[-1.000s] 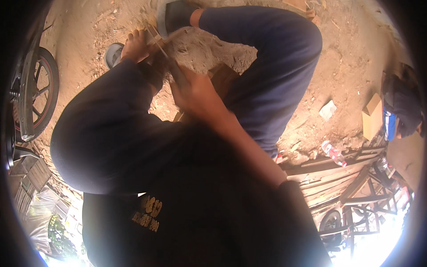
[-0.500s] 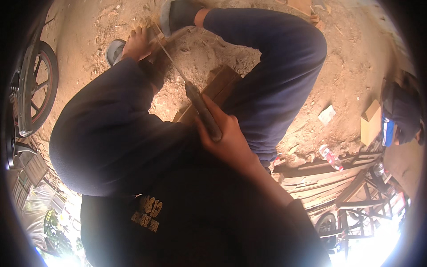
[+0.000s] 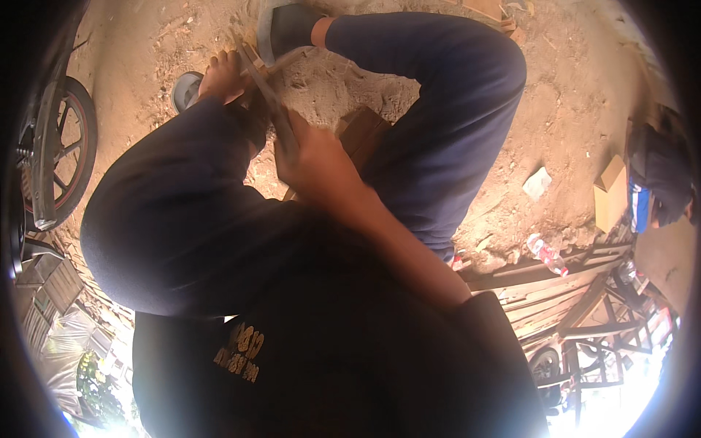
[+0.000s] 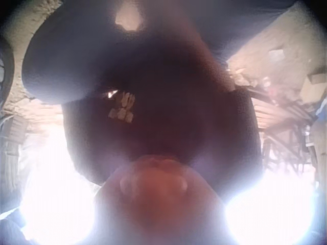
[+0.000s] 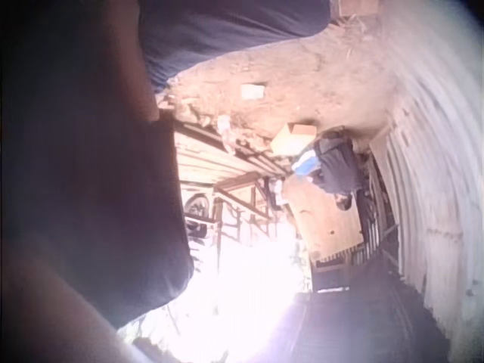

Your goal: The person sits on the ground and uses a hand saw to cut a small piece of wood held between their feet. They maintain a steady sawing motion throughout the clip, producing sawdust as they work.

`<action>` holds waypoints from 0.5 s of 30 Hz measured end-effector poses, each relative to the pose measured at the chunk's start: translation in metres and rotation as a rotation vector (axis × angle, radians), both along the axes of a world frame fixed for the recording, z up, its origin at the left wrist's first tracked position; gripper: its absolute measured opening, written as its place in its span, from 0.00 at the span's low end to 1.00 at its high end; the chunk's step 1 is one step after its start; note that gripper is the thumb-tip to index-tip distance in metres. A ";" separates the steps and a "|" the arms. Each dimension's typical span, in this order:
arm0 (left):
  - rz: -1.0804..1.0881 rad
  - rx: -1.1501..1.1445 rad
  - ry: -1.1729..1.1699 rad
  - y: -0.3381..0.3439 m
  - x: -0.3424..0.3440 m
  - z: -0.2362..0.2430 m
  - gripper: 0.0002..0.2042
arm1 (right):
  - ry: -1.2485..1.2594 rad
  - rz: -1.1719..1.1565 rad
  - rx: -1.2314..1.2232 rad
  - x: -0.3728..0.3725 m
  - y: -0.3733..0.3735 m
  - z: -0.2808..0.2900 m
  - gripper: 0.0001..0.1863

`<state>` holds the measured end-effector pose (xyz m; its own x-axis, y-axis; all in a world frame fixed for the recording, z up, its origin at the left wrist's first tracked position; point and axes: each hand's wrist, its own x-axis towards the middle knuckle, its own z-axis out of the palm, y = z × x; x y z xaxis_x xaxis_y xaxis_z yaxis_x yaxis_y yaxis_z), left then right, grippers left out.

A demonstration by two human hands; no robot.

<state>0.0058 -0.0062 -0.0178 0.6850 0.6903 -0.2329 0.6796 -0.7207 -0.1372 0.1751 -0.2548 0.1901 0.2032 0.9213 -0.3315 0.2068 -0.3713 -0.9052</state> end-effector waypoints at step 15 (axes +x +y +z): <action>0.016 -0.005 -0.031 -0.004 -0.003 0.009 0.36 | -0.041 0.053 0.083 0.002 -0.034 -0.010 0.26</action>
<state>0.0024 -0.0104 -0.0086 0.6811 0.6998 -0.2153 0.6946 -0.7106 -0.1123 0.1776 -0.2884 0.1800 0.1654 0.9550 -0.2463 0.2611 -0.2832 -0.9228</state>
